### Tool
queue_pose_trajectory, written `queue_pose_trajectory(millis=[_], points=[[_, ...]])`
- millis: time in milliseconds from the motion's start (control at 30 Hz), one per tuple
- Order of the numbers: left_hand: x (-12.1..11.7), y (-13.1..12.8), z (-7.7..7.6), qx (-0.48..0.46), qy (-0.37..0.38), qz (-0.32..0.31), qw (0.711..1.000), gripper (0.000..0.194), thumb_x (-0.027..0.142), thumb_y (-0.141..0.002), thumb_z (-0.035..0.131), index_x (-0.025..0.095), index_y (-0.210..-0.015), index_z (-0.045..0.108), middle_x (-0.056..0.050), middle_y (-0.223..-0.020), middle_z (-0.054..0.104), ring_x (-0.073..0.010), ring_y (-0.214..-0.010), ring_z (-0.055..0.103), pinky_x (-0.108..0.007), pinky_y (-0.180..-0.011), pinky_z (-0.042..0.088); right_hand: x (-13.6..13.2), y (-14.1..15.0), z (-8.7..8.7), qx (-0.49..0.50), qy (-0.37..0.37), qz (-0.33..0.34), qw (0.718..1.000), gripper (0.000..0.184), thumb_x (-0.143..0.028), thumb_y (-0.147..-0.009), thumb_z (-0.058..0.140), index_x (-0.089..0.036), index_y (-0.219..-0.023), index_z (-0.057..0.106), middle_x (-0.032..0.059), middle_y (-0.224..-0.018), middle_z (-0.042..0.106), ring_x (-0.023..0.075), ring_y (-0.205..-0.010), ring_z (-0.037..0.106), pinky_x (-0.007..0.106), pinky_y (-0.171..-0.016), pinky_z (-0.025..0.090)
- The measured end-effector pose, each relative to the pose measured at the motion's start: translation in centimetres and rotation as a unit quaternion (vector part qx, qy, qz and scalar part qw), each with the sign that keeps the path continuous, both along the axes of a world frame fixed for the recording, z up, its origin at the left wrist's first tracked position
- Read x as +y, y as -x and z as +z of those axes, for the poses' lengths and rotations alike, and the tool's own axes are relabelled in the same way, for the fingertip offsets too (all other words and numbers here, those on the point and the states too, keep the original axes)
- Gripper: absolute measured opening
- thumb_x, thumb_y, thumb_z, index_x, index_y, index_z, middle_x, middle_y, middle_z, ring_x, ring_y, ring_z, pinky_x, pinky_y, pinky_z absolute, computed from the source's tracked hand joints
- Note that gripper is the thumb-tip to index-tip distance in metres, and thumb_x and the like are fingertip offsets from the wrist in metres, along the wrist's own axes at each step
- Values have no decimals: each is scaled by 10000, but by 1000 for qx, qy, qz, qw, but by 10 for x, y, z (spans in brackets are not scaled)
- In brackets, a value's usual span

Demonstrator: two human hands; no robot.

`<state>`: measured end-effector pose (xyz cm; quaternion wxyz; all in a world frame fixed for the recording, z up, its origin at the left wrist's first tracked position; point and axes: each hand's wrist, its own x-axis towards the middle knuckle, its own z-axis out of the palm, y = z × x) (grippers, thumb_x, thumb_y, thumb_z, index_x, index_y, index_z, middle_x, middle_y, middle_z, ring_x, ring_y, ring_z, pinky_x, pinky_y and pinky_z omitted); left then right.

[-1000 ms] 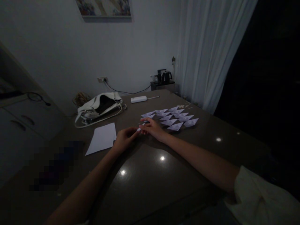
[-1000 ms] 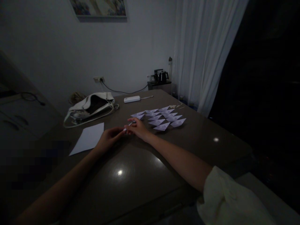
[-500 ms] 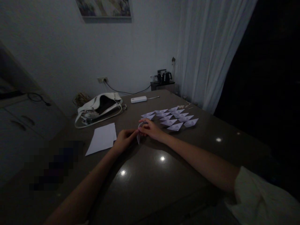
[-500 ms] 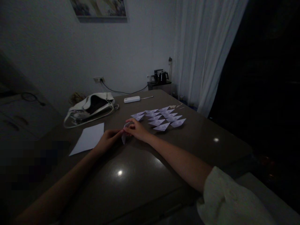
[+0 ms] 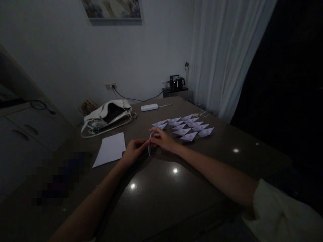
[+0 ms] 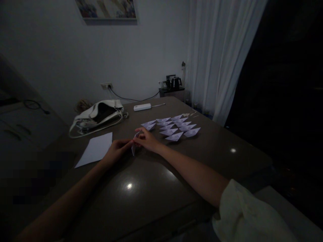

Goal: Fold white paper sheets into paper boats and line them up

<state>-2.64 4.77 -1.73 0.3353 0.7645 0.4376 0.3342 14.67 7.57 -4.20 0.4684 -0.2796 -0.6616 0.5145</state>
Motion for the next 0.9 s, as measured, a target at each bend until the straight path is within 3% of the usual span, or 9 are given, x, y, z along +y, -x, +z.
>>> queue_pose_trajectory(millis=[300, 533, 733, 900], points=[[-4, -4, 1, -26, -25, 56, 998, 432, 480, -768, 608, 117, -987, 694, -96, -883, 739, -255, -833, 676, -303, -741, 497, -1, 2, -2, -9, 5, -13, 1000, 383, -123, -766, 560, -195, -1109, 407, -50, -677, 547, 97, -564, 530, 214, -536, 423], [-6, -4, 4, 46, -137, 81, 986, 352, 417, -785, 576, 142, -967, 699, -88, -908, 723, -224, -796, 666, -298, -744, 504, -2, 4, -2, -11, 10, -28, 999, 438, -78, -732, 548, -204, -1122, 395, -35, -735, 556, 103, -592, 537, 206, -519, 424], [-2, -1, 3, -48, -53, 83, 994, 412, 412, -761, 591, 101, -1012, 691, -98, -958, 724, -241, -835, 666, -279, -704, 513, 1, 4, -2, 45, 70, -50, 995, 403, -142, -730, 602, -212, -1073, 402, -27, -780, 582, 91, -556, 547, 203, -502, 429], [-2, -3, 2, -115, -24, 81, 990, 402, 406, -716, 668, 109, -984, 694, -101, -976, 725, -251, -885, 668, -312, -783, 515, 5, 2, -1, 79, 123, -63, 987, 373, -152, -729, 614, -199, -1061, 451, -27, -725, 579, 104, -570, 571, 216, -526, 457]])
